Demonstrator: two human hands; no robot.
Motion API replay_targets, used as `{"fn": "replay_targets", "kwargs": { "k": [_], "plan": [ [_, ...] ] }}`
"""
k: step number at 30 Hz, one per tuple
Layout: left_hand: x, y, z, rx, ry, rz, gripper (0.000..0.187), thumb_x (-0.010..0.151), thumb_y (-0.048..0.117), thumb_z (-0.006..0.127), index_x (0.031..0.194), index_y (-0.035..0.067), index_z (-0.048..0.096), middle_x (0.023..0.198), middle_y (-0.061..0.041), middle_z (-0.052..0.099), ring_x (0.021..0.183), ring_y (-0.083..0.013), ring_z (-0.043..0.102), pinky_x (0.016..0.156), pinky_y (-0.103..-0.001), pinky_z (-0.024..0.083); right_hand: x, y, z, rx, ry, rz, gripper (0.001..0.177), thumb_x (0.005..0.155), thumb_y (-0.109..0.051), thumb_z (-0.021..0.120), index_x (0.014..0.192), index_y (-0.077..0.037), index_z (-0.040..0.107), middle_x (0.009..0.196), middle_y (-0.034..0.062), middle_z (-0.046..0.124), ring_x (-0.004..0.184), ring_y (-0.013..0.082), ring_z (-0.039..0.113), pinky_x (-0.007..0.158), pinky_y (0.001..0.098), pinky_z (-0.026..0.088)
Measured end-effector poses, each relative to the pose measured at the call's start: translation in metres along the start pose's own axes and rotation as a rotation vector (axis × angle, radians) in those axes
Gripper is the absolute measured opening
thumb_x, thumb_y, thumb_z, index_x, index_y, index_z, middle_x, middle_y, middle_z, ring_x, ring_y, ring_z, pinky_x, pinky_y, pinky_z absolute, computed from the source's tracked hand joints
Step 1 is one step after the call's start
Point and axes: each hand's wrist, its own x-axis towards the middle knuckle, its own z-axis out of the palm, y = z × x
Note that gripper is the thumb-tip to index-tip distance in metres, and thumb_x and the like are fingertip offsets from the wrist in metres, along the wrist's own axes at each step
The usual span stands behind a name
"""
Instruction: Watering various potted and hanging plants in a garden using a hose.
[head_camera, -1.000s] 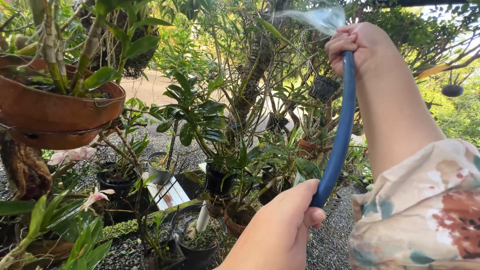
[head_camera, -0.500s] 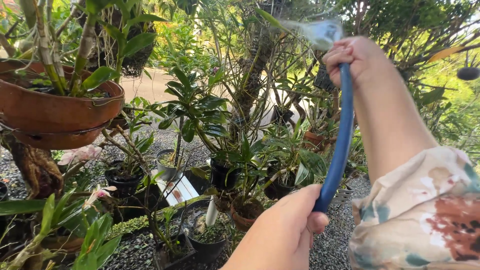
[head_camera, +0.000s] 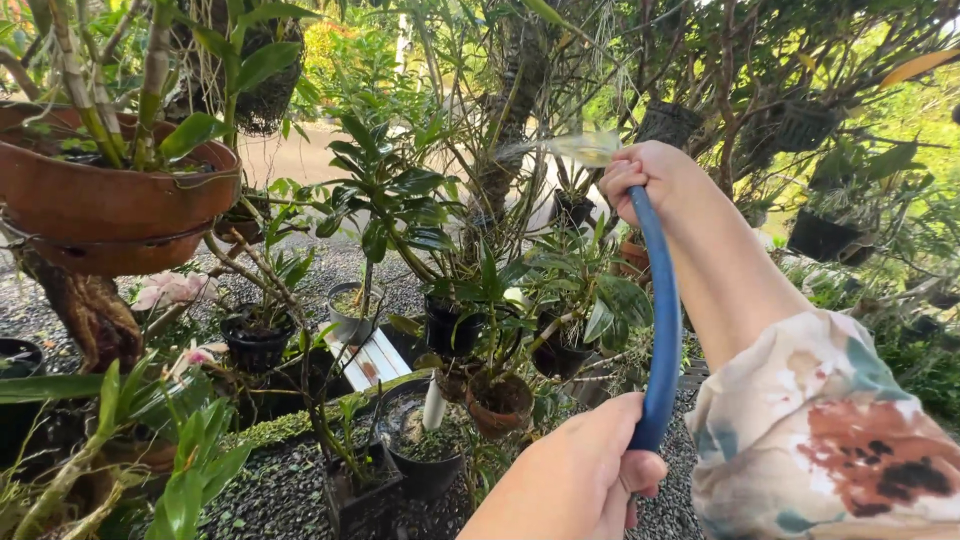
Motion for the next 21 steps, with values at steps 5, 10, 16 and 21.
{"fn": "replay_targets", "kwargs": {
  "k": [5,10,16,21],
  "plan": [
    [-0.006,0.009,0.002,-0.046,-0.025,-0.037,0.028,0.095,0.019,0.035,0.117,0.017,0.052,0.101,0.003,0.066,0.079,-0.0143,0.062,0.072,-0.029,0.052,-0.032,0.012,0.005,-0.015,0.02,-0.103,0.024,0.111,-0.013,0.038,0.115,-0.003,0.059,0.06,-0.0053,0.042,0.037,-0.0011,0.032,0.022,0.0094,0.028],
    [-0.009,0.013,0.012,-0.035,0.02,0.004,0.022,0.095,0.013,0.035,0.109,0.016,0.052,0.102,-0.002,0.071,0.087,-0.0168,0.072,0.076,-0.031,0.057,-0.029,0.01,-0.008,0.009,-0.017,-0.072,0.022,0.111,-0.013,0.04,0.092,-0.01,0.049,0.059,-0.0062,0.042,0.037,-0.0008,0.033,0.023,0.0103,0.027],
    [-0.006,0.013,0.031,0.054,0.028,0.081,0.012,0.096,0.009,0.046,0.106,0.016,0.049,0.102,-0.004,0.071,0.092,-0.0261,0.072,0.075,-0.038,0.054,-0.043,0.024,-0.01,-0.087,-0.073,-0.072,0.038,0.109,-0.008,0.041,0.143,0.003,0.054,0.058,-0.0049,0.043,0.036,-0.0003,0.033,0.021,0.0096,0.028],
    [-0.015,0.052,0.023,-0.146,-0.172,-0.369,0.035,0.1,0.038,0.025,0.122,0.026,0.05,0.099,0.007,0.063,0.061,-0.0044,0.043,0.065,-0.023,0.036,-0.018,0.036,-0.015,-0.17,-0.105,0.079,0.02,0.112,-0.01,0.041,0.094,-0.008,0.049,0.056,-0.0068,0.041,0.034,-0.001,0.032,0.021,0.0103,0.025]
  ]
}}
